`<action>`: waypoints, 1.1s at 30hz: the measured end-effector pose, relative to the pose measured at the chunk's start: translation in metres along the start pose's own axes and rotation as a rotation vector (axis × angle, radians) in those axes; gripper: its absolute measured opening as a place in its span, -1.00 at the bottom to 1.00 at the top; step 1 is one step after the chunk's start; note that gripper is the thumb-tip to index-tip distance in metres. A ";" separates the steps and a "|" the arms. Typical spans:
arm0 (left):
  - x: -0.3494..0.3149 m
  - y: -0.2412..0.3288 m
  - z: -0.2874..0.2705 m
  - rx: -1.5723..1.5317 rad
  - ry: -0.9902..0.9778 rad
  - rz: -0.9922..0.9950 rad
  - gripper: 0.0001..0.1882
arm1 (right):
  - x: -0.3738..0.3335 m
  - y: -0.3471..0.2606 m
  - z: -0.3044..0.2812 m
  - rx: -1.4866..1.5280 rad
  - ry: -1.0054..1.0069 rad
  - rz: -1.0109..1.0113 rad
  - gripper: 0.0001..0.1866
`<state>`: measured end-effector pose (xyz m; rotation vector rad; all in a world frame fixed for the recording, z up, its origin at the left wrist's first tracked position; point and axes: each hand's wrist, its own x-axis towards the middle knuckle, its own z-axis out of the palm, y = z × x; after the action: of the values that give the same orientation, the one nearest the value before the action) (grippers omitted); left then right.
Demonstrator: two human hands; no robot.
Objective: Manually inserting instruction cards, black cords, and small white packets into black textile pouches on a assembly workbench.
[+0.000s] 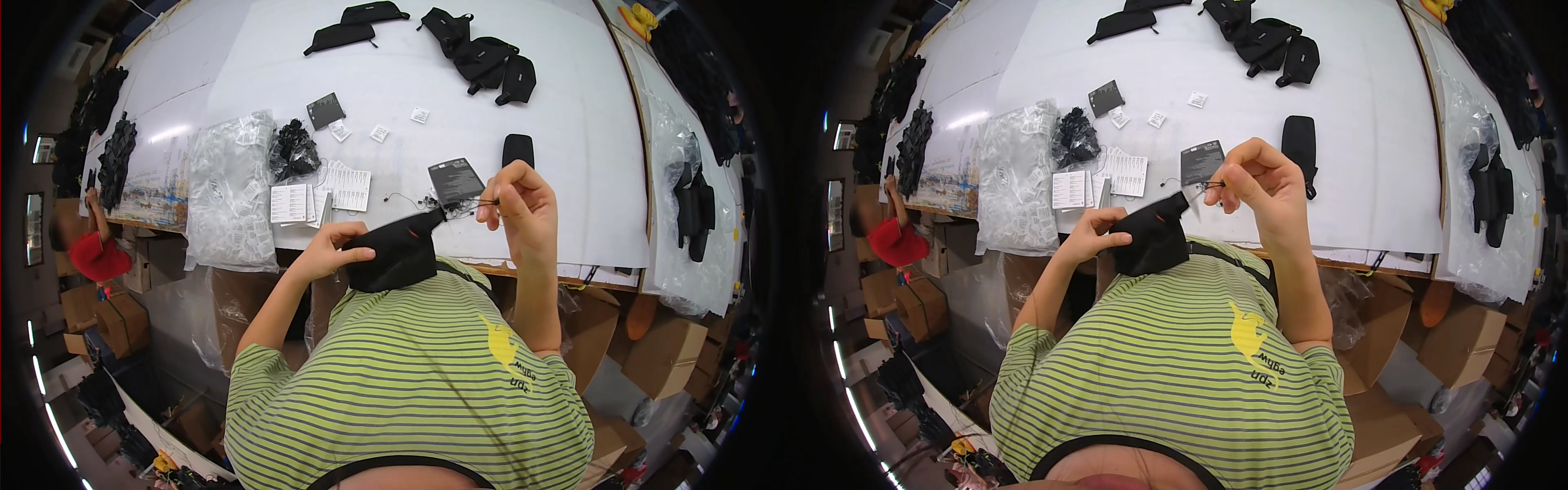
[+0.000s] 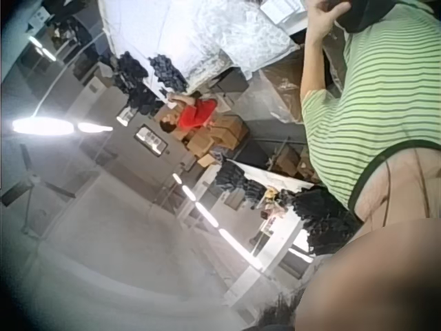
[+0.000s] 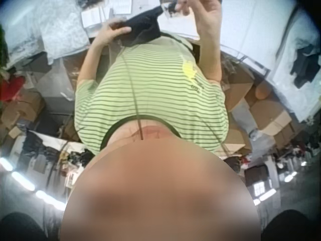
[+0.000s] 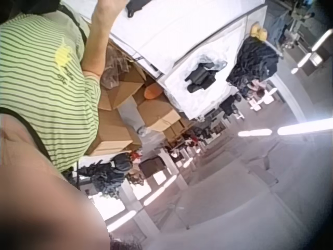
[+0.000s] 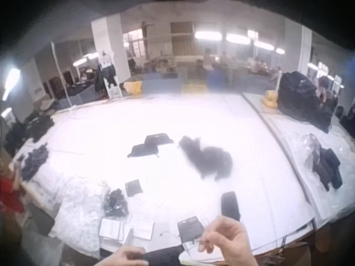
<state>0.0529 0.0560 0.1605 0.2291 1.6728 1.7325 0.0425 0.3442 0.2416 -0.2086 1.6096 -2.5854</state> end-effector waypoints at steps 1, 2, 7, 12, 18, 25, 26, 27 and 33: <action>-0.001 0.002 0.002 0.077 0.005 0.064 -0.81 | 0.000 -0.001 -0.004 0.043 -0.028 0.003 -0.87; -0.004 0.006 0.004 0.079 0.009 0.064 -0.81 | 0.003 -0.001 -0.010 0.046 -0.031 0.003 -0.87; -0.014 0.037 0.014 0.200 -0.215 0.085 -0.78 | 0.021 0.017 -0.015 -0.674 -0.324 -0.307 -0.73; -0.032 0.056 0.008 0.084 -0.362 -0.221 -0.78 | -0.007 0.071 -0.018 -0.605 -0.893 0.395 -0.72; -0.051 0.037 0.006 0.006 -0.206 -0.203 -0.77 | -0.042 0.092 -0.067 -0.069 -0.743 0.584 -0.69; -0.048 0.039 0.000 0.480 0.086 -0.138 -0.71 | -0.052 0.022 -0.071 -0.714 -0.730 0.814 -0.38; -0.047 0.044 -0.001 0.516 0.088 -0.158 -0.71 | -0.055 0.021 -0.071 -0.790 -0.618 0.818 -0.38; -0.045 0.044 -0.004 0.549 0.082 -0.168 -0.71 | -0.057 0.021 -0.075 -0.740 -0.525 0.778 -0.37; -0.038 0.047 0.003 0.600 0.100 -0.136 -0.72 | -0.056 0.011 -0.083 -0.745 -0.227 0.446 -0.46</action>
<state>0.0654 0.0405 0.2176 0.2948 2.1959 1.1225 0.0844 0.4207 0.1920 -0.1541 2.1420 -1.5078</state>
